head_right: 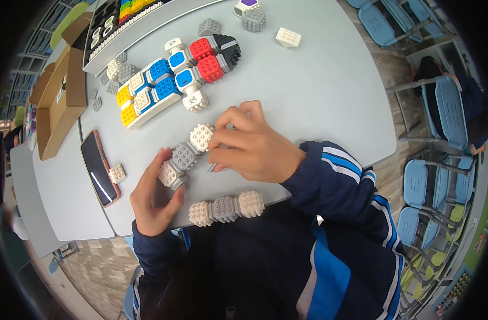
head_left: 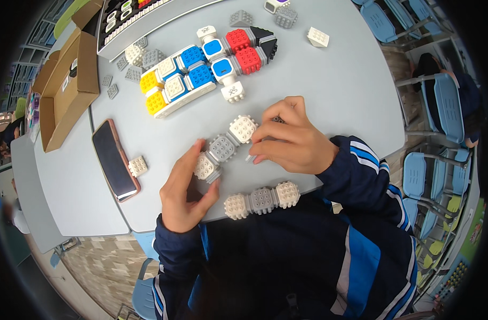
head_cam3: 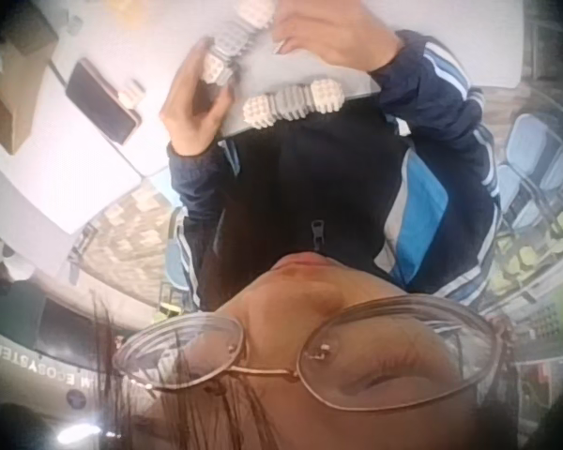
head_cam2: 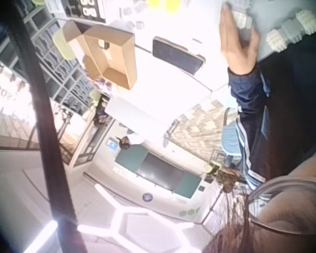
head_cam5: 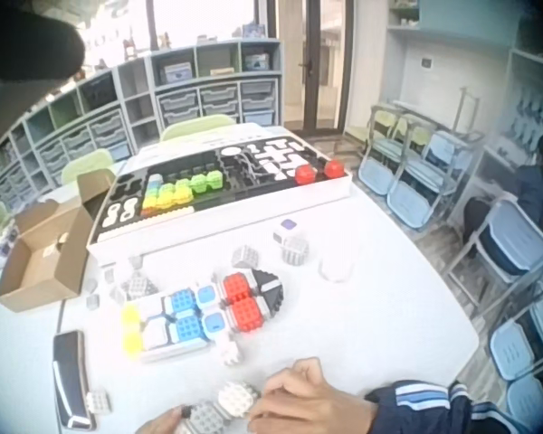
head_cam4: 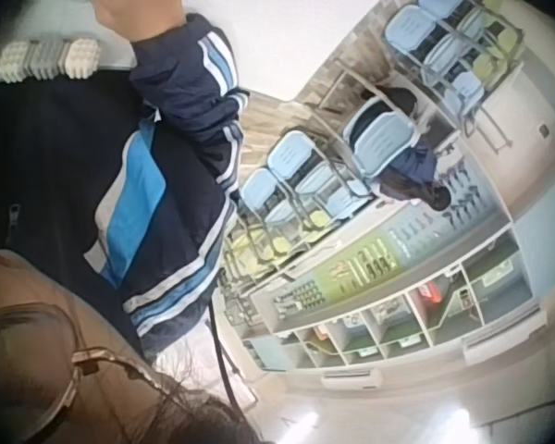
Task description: The person assembles a structure using small interlocking plastic blocks. They connect gray and white pieces to form a base, then attach a larger pre-assembled block with blue, yellow, and red sections to complete the model.
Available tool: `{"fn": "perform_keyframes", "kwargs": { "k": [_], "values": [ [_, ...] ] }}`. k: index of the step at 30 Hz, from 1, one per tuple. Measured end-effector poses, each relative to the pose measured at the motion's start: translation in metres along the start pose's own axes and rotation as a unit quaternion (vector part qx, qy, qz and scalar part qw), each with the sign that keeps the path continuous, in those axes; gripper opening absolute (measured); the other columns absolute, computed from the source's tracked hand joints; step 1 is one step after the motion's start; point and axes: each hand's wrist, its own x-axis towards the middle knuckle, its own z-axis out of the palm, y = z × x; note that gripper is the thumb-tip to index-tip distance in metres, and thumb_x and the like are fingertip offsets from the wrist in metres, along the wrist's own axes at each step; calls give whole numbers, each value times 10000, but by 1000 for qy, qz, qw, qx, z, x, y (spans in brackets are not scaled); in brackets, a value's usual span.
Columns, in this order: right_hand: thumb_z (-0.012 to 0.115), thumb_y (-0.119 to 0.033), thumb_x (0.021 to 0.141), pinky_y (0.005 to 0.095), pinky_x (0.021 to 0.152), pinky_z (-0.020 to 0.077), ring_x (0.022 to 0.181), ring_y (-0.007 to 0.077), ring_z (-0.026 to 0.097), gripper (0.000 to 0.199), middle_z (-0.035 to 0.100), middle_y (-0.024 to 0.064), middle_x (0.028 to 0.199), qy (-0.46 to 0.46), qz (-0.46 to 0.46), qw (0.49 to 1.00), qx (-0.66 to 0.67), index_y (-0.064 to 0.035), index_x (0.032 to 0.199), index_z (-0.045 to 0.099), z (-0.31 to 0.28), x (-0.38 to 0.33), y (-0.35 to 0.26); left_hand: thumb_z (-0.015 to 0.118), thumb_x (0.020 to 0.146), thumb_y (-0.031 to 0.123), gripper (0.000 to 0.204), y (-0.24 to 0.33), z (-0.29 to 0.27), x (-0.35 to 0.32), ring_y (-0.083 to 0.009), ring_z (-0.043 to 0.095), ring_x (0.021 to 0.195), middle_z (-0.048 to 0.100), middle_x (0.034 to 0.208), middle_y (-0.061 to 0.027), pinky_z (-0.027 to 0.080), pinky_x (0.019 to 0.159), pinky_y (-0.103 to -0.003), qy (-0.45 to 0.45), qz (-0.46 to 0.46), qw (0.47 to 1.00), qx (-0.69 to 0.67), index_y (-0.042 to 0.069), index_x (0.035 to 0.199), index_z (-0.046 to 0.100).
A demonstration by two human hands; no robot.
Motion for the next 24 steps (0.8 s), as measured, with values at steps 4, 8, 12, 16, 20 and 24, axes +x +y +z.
{"fn": "perform_keyframes", "kwargs": {
  "k": [4,8,12,16,20,24],
  "values": [
    [843,-222,671,412,875,322,989,208,519,234,646,-52,1019,42,-5,999,13,-167,869,733,3,8,-5,793,734,9,772,14,-8,10,-354,583,1291,609,1366,-219,450,1088,-394,-45,-10,999,-25,-22,1447,497],
    [854,-236,660,402,871,315,981,219,495,234,652,-51,1059,42,0,999,11,-181,861,750,8,12,-10,833,713,61,770,10,0,15,-381,580,1269,626,1324,-213,445,1091,-436,-40,21,999,6,-24,1413,524],
    [846,-260,666,410,887,303,1009,220,489,235,645,-53,1091,46,6,999,4,-187,868,749,13,15,-9,864,687,111,754,2,5,25,-385,571,1258,641,1289,-193,402,1110,-525,-14,97,988,119,-16,1370,570],
    [836,-288,666,416,910,295,1026,219,487,238,636,-58,1114,39,7,999,-2,-191,863,743,17,16,-9,844,685,53,684,2,8,25,-354,575,1282,659,1285,-182,458,1072,-437,3,91,987,131,-15,1326,616],
    [821,-321,679,421,934,293,1046,225,480,286,626,-60,1156,41,22,999,-24,-188,915,731,21,15,-11,828,691,76,685,-3,13,22,-371,570,1256,648,1270,-186,414,1093,-502,15,86,992,95,-12,1333,606],
    [812,-313,700,429,956,294,1115,243,490,442,631,-41,1218,44,54,997,-20,-158,1101,713,28,17,-13,810,696,81,678,-5,15,20,-383,574,1223,634,1273,-196,395,1103,-530,23,75,995,68,-15,1333,599]
  ]
}}
